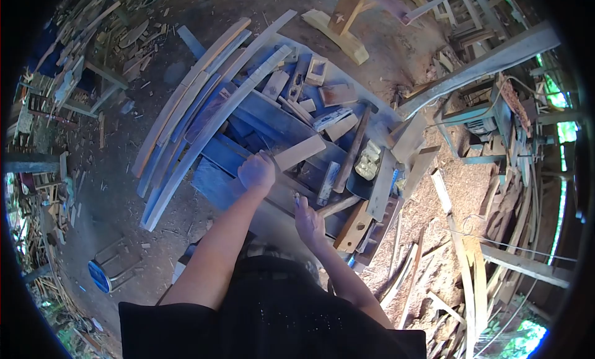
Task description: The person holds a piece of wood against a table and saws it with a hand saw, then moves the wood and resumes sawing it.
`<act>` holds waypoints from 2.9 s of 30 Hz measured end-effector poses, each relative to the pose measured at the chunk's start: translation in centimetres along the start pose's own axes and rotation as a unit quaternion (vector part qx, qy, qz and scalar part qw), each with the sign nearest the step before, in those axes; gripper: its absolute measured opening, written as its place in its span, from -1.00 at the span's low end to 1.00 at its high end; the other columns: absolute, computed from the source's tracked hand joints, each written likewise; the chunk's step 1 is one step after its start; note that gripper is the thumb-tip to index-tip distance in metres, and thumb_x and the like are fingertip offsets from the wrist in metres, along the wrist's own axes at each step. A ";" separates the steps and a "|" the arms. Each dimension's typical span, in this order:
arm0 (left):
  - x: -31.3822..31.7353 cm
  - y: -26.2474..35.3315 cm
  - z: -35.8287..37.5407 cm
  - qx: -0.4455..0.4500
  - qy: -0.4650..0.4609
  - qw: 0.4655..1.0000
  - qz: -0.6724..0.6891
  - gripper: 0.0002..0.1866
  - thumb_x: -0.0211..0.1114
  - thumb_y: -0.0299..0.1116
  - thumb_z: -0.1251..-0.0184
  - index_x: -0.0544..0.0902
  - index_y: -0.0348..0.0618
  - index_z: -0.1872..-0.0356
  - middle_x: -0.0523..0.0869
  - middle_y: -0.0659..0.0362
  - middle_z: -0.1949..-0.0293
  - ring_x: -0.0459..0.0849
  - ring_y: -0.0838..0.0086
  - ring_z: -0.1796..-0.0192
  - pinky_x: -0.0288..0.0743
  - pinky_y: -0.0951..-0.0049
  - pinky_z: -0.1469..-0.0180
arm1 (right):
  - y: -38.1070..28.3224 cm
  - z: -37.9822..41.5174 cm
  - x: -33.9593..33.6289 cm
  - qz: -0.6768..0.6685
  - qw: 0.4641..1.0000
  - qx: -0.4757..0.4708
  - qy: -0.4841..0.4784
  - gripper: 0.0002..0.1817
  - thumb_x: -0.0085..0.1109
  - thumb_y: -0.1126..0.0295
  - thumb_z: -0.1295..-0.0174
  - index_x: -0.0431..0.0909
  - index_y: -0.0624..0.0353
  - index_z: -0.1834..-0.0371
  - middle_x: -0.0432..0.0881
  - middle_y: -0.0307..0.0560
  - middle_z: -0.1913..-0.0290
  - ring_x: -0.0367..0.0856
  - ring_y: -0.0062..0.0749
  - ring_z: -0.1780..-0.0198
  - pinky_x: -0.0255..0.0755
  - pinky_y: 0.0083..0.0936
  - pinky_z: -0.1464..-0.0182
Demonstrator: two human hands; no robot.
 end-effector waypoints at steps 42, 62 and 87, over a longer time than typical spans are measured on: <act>0.1 -2.0 4.0 0.205 -0.087 0.970 0.092 -0.22 0.53 -0.10 0.09 0.40 -0.17 -0.18 0.58 -0.02 0.09 0.60 0.07 -0.01 0.45 0.11 0.00 | 9.3 7.1 0.0 -0.123 0.982 0.048 0.138 -0.84 -0.02 0.32 -0.43 0.36 0.17 0.10 0.60 0.28 0.46 0.61 0.28 0.38 0.41 0.03 0.43; 4.2 -5.1 -6.2 0.260 -0.256 0.901 0.233 -0.61 0.36 -0.15 -0.20 0.69 -0.16 0.03 0.58 -0.02 0.16 0.58 0.10 0.01 0.46 0.24 -0.09 | 4.5 0.5 -0.5 -0.193 0.974 0.032 0.113 -0.86 -0.02 0.38 -0.43 0.38 0.23 0.10 0.61 0.25 0.42 0.64 0.23 0.35 0.43 -0.12 0.44; 4.3 -6.8 -13.1 0.420 -0.252 0.863 0.122 -0.74 0.28 -0.28 -0.25 0.63 -0.01 0.05 0.56 0.05 0.12 0.61 0.12 0.02 0.49 0.15 0.00 | 3.4 -1.2 0.3 -0.199 0.971 0.043 0.126 -0.83 -0.04 0.34 -0.45 0.42 0.23 0.15 0.55 0.12 0.53 0.60 0.04 0.50 0.39 -0.23 0.47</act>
Point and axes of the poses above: each hand's wrist, its own z-axis away from the middle knuckle, its own x-axis out of the palm, y = z × x, the point moved 1 cm from there along -z, towards the middle knuckle
